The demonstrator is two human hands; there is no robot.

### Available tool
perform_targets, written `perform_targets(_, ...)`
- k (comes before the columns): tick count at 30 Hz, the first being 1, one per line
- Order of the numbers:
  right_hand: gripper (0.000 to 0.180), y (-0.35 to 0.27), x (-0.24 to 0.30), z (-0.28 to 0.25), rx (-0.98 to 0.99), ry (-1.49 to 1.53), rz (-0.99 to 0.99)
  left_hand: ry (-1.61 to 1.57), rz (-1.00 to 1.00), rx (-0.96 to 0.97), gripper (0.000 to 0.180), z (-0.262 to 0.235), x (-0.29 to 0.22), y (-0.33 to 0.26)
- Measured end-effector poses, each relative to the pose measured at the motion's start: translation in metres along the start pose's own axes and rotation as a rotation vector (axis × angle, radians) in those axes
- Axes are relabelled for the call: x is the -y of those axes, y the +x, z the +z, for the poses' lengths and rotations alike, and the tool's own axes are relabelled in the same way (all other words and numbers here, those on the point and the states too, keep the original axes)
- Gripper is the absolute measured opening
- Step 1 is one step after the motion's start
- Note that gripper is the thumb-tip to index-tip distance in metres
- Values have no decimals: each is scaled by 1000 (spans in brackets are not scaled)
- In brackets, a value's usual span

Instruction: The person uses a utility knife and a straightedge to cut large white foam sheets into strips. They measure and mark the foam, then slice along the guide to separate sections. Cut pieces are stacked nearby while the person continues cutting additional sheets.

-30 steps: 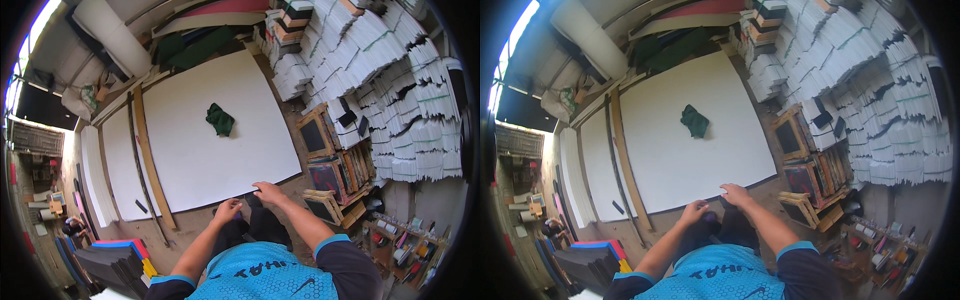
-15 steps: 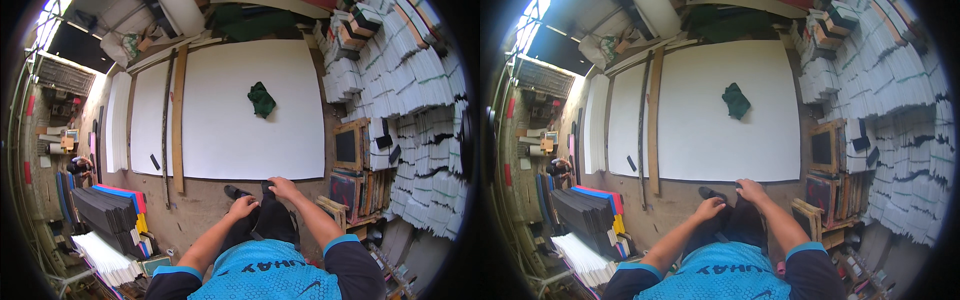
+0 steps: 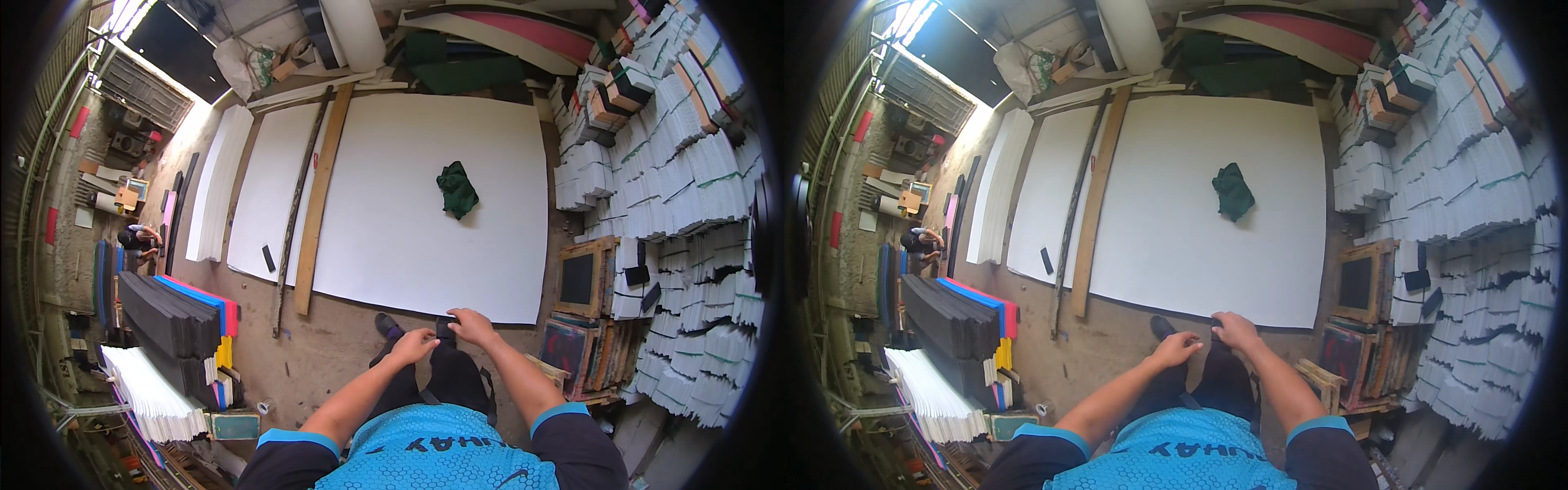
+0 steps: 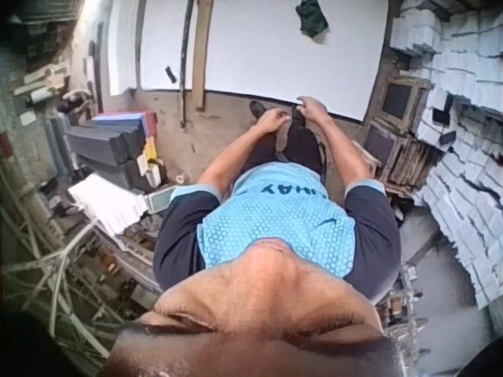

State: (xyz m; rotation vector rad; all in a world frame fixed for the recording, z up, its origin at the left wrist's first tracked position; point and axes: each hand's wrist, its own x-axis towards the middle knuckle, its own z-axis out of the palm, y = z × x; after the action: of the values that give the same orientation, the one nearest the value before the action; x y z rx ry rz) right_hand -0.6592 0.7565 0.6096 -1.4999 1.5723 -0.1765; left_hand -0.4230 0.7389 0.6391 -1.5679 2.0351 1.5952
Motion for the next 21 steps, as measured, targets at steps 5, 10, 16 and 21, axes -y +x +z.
perform_targets(5, 45, -10, 8, 7, -7, -5, 13, -15, 9, 22, 54, 13, 22, -2)
perform_targets(10, 45, -27, 5, 15, -61, -19, 59, 15, 19, 101, 54, 9, 10, -12)
perform_targets(16, 45, -59, -1, 26, -161, -17, 155, 83, 149, 165, 52, 16, 25, -5)
perform_targets(21, 46, -85, 3, 36, -227, 7, 204, 140, 231, 203, 53, 25, 32, 8)
